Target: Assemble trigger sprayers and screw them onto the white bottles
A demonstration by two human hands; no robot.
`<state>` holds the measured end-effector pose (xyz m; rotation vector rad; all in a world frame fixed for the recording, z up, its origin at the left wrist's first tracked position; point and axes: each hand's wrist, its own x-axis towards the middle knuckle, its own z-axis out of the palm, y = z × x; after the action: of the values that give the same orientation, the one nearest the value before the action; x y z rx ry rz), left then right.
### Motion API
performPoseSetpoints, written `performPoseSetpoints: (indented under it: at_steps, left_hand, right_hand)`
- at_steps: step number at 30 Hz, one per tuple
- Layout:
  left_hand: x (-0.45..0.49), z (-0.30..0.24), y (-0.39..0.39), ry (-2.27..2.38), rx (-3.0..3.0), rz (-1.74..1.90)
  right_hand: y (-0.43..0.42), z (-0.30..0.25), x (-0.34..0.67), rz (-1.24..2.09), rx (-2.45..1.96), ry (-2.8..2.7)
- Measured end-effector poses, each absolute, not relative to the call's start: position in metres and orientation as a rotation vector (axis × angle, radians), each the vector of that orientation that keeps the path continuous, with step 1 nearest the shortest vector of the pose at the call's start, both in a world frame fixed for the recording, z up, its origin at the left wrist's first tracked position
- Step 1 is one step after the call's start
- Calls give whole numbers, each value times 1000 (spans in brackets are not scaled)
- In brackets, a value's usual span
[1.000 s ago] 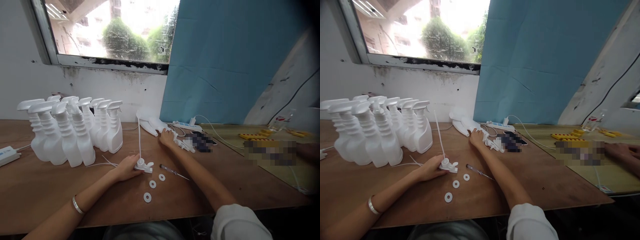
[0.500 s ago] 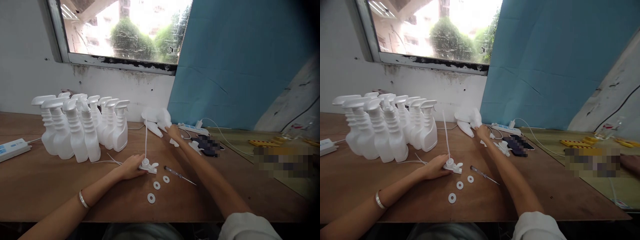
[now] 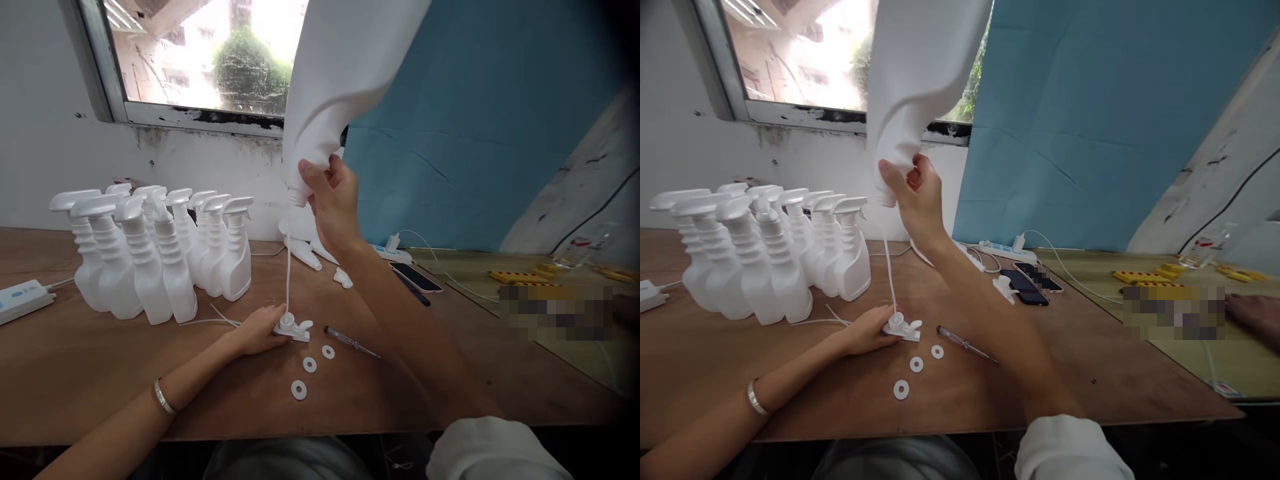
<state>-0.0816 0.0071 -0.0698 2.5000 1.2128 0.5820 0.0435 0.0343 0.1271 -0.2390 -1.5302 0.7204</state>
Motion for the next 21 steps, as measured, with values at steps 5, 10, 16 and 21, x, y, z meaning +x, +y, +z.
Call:
performPoseSetpoints:
  at_steps: [5,10,16,21]
  left_hand:
    - [-82,-70,7,1196,2465,630]
    - [-82,-72,8,1195,2459,628]
    - [-82,-72,8,1215,2511,589]
    - [-81,-70,7,1212,2544,575]
  right_hand:
    - [20,120,35,474,-296,-1606]
    - [26,108,37,402,-356,-1640]
    - [30,93,42,517,-403,-1639]
    - [35,55,56,686,-571,-1612]
